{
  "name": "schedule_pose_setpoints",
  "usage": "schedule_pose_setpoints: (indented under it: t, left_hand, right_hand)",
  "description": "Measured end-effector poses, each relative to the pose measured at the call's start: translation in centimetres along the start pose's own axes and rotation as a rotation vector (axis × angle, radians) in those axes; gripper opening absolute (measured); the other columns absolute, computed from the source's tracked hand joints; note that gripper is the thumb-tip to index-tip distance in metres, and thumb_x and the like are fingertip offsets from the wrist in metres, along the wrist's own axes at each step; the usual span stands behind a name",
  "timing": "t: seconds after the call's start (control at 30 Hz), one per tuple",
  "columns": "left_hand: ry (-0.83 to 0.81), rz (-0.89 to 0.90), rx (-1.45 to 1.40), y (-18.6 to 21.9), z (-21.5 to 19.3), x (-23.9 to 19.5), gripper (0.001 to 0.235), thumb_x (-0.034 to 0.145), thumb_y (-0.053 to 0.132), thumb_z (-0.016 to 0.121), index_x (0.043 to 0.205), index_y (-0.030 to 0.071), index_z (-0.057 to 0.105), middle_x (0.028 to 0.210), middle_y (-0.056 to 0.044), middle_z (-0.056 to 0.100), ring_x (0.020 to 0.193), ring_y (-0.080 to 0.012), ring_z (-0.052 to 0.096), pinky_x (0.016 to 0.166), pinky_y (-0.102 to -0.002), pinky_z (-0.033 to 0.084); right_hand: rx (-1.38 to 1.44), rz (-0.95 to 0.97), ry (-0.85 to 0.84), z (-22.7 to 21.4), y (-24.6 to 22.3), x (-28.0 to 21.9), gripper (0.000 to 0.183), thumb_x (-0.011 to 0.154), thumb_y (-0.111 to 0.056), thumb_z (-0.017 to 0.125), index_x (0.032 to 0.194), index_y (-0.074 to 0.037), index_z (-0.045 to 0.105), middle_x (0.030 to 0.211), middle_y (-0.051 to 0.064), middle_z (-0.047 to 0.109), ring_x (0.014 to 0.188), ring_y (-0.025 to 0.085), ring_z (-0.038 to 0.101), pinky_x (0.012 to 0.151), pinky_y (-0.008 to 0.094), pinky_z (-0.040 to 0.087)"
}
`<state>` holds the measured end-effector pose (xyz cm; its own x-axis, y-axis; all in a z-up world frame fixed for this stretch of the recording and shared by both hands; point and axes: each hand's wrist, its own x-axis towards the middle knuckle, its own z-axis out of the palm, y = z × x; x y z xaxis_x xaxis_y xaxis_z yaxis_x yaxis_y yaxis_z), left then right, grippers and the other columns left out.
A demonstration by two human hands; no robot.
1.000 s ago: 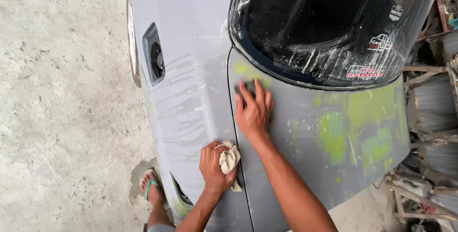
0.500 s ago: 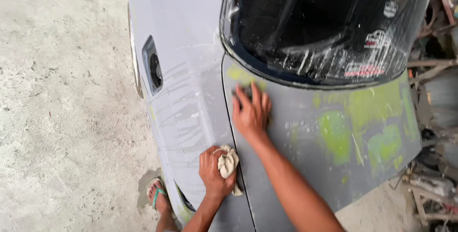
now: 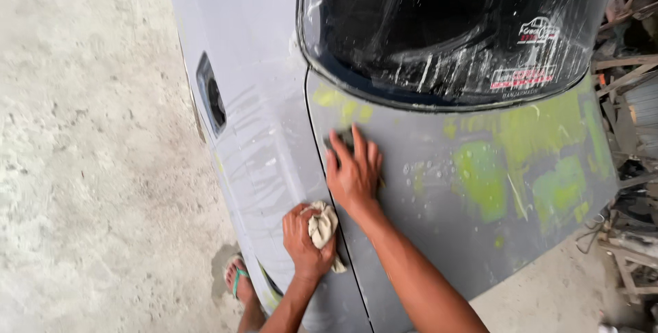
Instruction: The person sands the hood of a gray car using a sanding block and a cloth. They repeatedly dip the sanding block into a bucket of water and wipe the surface to remove residue while working on the car's hood.
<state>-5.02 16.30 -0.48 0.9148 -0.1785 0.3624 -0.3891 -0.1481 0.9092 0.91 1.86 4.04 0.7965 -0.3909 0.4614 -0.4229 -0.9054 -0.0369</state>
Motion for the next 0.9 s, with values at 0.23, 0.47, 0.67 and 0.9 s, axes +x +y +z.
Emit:
schedule_pose_setpoints:
  t: [0.23, 0.47, 0.67, 0.9]
  left_hand:
    - [0.008, -0.011, 0.028, 0.2, 0.0, -0.8, 0.026, 0.084, 0.028, 0.061, 0.101, 0.009, 0.057, 0.101, -0.012, 0.06, 0.088, -0.0299, 0.054, 0.08, -0.039, 0.042]
    - [0.009, 0.01, 0.027, -0.6, 0.3, -0.5, 0.026, 0.081, 0.024, 0.064, 0.101, 0.009, 0.057, 0.099, -0.014, 0.059, 0.09, -0.0314, 0.054, 0.08, -0.041, 0.042]
    - [0.007, 0.002, 0.042, -0.9, 0.5, -0.8, 0.031, 0.078, 0.024, 0.066, 0.104, 0.01, 0.057, 0.102, -0.012, 0.061, 0.09, -0.0295, 0.055, 0.081, -0.04, 0.042]
    - [-0.03, 0.03, 0.017, -1.5, 0.7, -0.5, 0.039, 0.081, 0.037, 0.06, 0.106, 0.008, 0.058, 0.105, -0.016, 0.059, 0.095, -0.0346, 0.054, 0.085, -0.044, 0.041]
  right_hand:
    - [-0.041, 0.091, -0.063, 0.5, 0.8, 0.2, 0.034, 0.089, -0.035, 0.062, 0.121, -0.03, 0.069, 0.138, 0.01, 0.053, 0.097, 0.036, 0.049, 0.077, 0.05, 0.038]
    - [-0.046, 0.153, -0.061, 2.6, 1.5, 2.7, 0.035, 0.088, -0.036, 0.062, 0.122, -0.03, 0.068, 0.141, 0.011, 0.051, 0.099, 0.035, 0.047, 0.08, 0.049, 0.037]
    - [0.019, 0.03, -0.029, -0.1, 1.9, -1.3, 0.035, 0.086, -0.031, 0.065, 0.121, -0.029, 0.068, 0.136, 0.013, 0.055, 0.093, 0.037, 0.05, 0.074, 0.05, 0.04]
    - [-0.009, 0.126, -0.024, 0.2, 1.5, -0.4, 0.034, 0.089, -0.034, 0.063, 0.122, -0.03, 0.069, 0.137, 0.011, 0.055, 0.098, 0.038, 0.049, 0.078, 0.051, 0.039]
